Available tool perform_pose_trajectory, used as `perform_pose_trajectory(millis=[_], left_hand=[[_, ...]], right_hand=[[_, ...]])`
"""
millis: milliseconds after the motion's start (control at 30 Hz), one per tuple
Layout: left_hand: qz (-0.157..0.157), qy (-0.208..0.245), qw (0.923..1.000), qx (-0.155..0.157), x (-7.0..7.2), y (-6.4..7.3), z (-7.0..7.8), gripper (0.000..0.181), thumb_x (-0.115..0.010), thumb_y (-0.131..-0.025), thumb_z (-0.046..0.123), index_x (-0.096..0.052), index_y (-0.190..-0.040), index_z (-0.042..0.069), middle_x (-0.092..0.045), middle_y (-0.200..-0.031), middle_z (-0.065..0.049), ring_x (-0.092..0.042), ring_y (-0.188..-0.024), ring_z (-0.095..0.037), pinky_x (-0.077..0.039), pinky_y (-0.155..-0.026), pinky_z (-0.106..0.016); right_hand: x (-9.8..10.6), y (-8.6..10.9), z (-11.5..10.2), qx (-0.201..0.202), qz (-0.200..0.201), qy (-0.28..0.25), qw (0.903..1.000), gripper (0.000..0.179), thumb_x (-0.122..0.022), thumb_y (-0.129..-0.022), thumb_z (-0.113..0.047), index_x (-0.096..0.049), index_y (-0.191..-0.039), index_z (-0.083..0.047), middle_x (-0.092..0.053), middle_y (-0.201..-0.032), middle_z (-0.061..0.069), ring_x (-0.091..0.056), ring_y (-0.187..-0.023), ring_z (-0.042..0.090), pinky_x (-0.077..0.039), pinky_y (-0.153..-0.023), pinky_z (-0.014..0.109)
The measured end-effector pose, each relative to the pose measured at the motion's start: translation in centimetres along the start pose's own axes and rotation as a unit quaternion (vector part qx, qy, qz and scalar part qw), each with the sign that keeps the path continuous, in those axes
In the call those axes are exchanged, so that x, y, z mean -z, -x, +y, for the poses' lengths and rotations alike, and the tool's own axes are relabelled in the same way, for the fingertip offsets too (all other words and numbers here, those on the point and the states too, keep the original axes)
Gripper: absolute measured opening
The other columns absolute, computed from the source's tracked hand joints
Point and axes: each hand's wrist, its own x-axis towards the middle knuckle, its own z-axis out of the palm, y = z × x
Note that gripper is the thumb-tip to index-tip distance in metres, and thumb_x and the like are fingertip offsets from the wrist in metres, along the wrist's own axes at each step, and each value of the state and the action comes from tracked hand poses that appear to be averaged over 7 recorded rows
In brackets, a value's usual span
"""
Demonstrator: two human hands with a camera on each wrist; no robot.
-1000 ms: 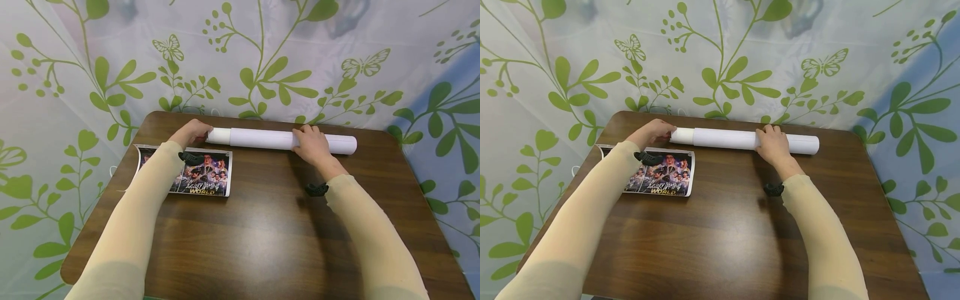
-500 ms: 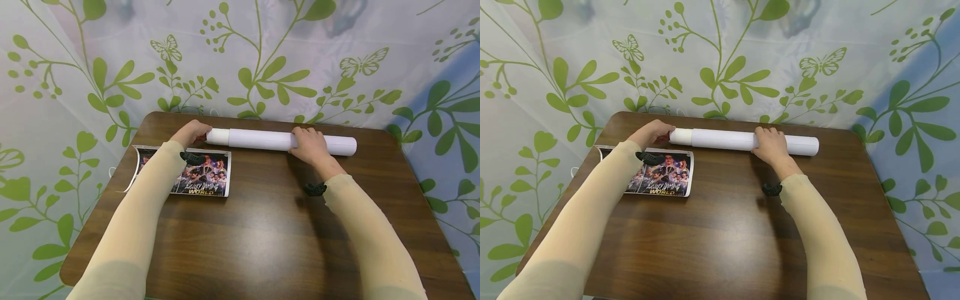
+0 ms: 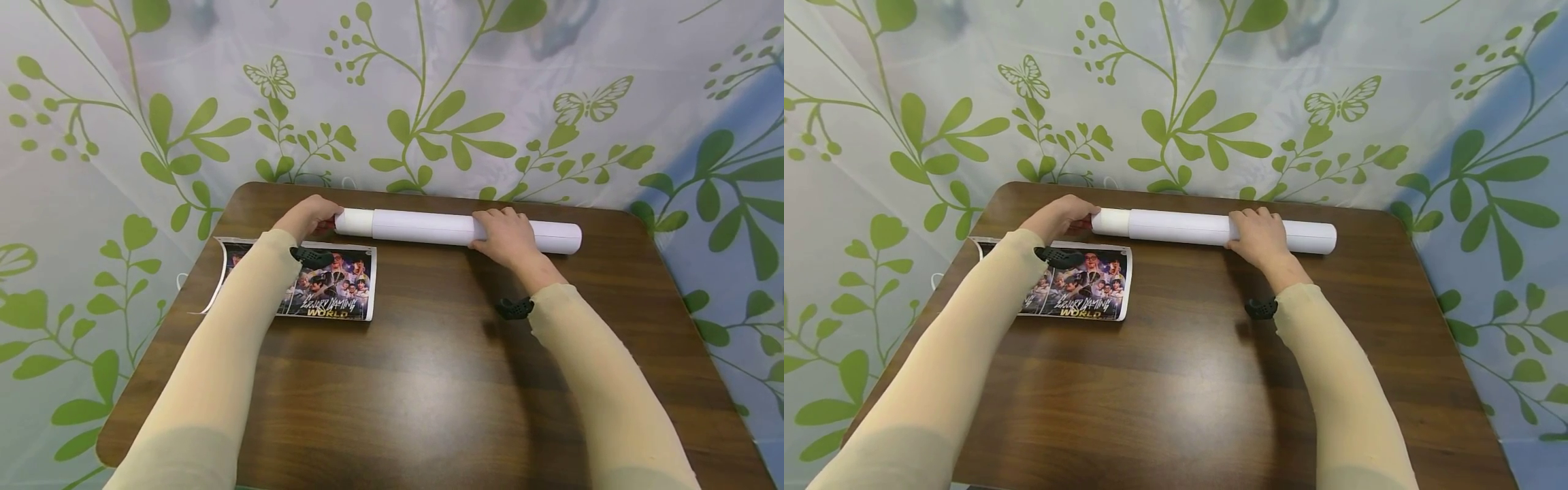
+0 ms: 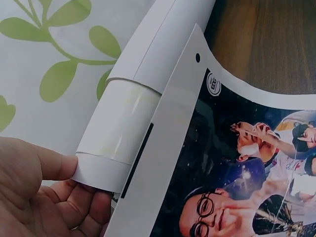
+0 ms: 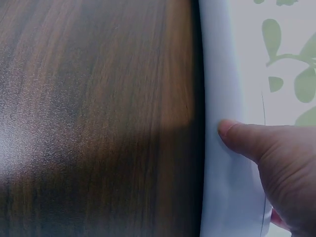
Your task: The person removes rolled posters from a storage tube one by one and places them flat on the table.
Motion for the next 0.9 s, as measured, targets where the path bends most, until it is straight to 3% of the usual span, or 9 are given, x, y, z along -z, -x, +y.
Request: perform_pose_trajectory(millis=[533, 900], left_hand=[[0.024, -0.016, 0.9995, 0.015, 3.1, 0.2, -1.1, 0.037, -0.050, -0.107, 0.019, -0.053, -0.135, -0.005, -0.057, -0.099, -0.010, -0.059, -0.101, -0.029, -0.046, -0.100, -0.043], [0.050, -0.026, 0.9983, 0.016, 5.5, 0.2, -2.4, 0.045, -0.046, -0.106, 0.016, -0.045, -0.143, -0.008, -0.053, -0.115, -0.016, -0.057, -0.101, -0.028, -0.047, -0.099, -0.043]], right_hand=[[0.4, -0.1, -0.2, -0.002, -0.010, -0.007, 0.9999, 0.070, -0.079, -0.091, -0.037, -0.050, -0.149, -0.009, -0.054, -0.144, 0.019, -0.042, -0.130, 0.047, -0.033, -0.104, 0.064], [0.4, -0.2, -0.4, -0.008, -0.013, -0.006, 0.9999, 0.070, -0.079, -0.092, -0.037, -0.050, -0.149, -0.010, -0.053, -0.146, 0.018, -0.041, -0.132, 0.045, -0.032, -0.105, 0.063]])
